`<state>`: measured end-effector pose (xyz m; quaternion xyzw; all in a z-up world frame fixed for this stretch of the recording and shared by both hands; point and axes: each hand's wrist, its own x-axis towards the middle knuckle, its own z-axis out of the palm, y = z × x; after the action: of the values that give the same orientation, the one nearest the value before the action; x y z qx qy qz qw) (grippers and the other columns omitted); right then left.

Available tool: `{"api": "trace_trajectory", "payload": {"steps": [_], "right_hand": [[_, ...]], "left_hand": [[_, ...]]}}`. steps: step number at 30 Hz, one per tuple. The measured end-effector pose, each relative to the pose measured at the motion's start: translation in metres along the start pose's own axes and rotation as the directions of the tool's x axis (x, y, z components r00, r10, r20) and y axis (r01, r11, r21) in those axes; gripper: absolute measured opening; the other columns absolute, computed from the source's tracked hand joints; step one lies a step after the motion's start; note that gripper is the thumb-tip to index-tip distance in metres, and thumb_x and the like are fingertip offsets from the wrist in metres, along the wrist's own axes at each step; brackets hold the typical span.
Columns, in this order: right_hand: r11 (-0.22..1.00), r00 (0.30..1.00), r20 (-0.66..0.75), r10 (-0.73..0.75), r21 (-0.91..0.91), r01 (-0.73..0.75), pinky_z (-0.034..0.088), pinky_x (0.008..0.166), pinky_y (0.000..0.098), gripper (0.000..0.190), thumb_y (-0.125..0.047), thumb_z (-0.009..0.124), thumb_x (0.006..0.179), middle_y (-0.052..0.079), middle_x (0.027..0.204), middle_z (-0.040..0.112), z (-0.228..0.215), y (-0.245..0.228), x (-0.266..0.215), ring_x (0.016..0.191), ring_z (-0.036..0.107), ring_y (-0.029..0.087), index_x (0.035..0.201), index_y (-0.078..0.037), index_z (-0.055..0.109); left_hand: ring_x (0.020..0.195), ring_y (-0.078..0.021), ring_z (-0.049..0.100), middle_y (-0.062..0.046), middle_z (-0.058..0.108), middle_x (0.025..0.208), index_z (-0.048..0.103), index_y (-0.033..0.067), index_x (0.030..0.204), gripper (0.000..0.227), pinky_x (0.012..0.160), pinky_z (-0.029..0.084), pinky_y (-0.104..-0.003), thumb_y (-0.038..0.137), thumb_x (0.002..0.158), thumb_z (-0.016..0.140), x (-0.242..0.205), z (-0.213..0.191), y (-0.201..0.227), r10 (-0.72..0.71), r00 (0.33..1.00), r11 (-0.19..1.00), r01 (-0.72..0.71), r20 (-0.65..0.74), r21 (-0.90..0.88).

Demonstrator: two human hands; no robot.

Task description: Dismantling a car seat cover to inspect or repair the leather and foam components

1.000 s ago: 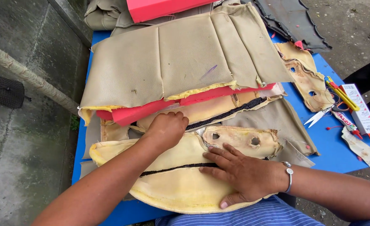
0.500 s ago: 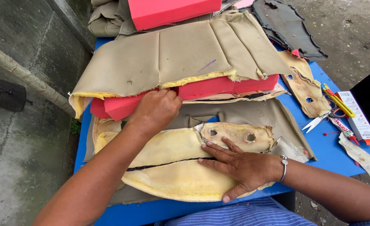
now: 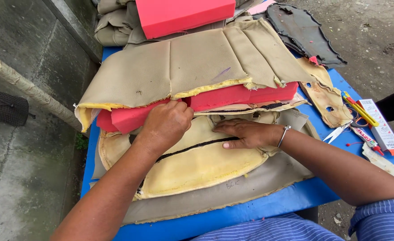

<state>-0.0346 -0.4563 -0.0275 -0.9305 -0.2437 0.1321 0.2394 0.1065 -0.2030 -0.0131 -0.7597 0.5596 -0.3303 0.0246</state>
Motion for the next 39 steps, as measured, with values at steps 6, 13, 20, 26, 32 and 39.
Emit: {"api": "trace_trajectory", "payload": {"steps": [6,13,20,26,32,39], "right_hand": [[0.892,0.967,-0.1,-0.236,-0.417,0.175,0.046,0.104,0.0508,0.058,-0.058,0.055,0.098,0.007,0.132,0.054,0.044,-0.022,0.079,0.126,0.056,0.031,0.139,-0.016,0.053],[0.949,0.999,0.031,-0.014,-0.315,0.023,0.005,0.121,0.0703,0.08,-0.078,0.03,0.096,0.011,0.166,0.03,0.059,-0.02,0.139,0.154,0.019,0.039,0.159,-0.03,0.034],[0.977,0.994,0.039,-0.105,-0.183,0.11,0.02,0.121,0.065,0.072,-0.069,0.03,0.102,0.019,0.154,0.048,0.083,-0.01,0.112,0.147,0.035,0.043,0.154,-0.02,0.044],[0.933,0.953,-0.014,-0.301,-0.213,0.291,0.008,0.122,0.057,0.089,-0.066,0.034,0.102,0.034,0.164,0.018,0.032,-0.075,-0.027,0.153,0.014,0.048,0.162,-0.003,0.019],[0.923,0.98,-0.138,-0.143,-0.375,0.082,0.018,0.12,0.0491,0.092,-0.049,0.065,0.099,0.021,0.168,0.023,0.038,-0.057,-0.091,0.154,0.025,0.033,0.164,-0.005,0.017],[0.937,0.9,-0.434,-0.042,-0.33,-0.115,0.044,0.106,0.0476,0.049,-0.028,0.055,0.102,0.017,0.142,0.058,0.049,-0.041,-0.107,0.125,0.059,0.033,0.144,-0.003,0.049]], "left_hand": [[0.078,-0.0189,0.066,0.001,0.06,0.076,0.061,0.0222,0.082,0.01,0.061,0.053,-0.032,0.029,0.09,0.06,0.024,-0.026,-0.012,0.008,0.999,1.0,-0.007,-0.034,0.017],[0.083,-0.0204,0.066,0.001,0.06,0.079,0.061,0.0204,0.084,0.011,0.065,0.055,-0.032,0.031,0.086,0.064,0.026,-0.037,-0.012,0.019,0.999,1.0,-0.019,-0.045,0.002],[0.08,-0.0189,0.065,0.003,0.058,0.078,0.059,0.0232,0.084,0.008,0.066,0.054,-0.032,0.03,0.084,0.063,-0.008,-0.005,0.019,0.036,0.999,0.996,-0.035,0.003,-0.078],[0.07,-0.0249,0.066,-0.002,0.068,0.077,0.067,0.0183,0.078,0.006,0.061,0.051,-0.039,0.014,0.075,0.069,-0.023,-0.011,0.046,0.1,0.991,0.982,-0.084,0.087,-0.171],[0.077,-0.0237,0.063,-0.002,0.062,0.083,0.06,0.0157,0.085,0.012,0.06,0.047,-0.038,0.013,0.081,0.071,0.005,-0.068,0.057,0.099,0.995,0.972,-0.095,0.011,-0.214],[0.111,-0.0277,0.061,-0.009,0.063,0.127,0.063,0.0125,0.129,0.053,0.09,0.05,-0.04,0.018,0.08,0.082,0.072,-0.092,0.049,0.049,0.979,0.938,-0.113,-0.196,-0.327]]}}
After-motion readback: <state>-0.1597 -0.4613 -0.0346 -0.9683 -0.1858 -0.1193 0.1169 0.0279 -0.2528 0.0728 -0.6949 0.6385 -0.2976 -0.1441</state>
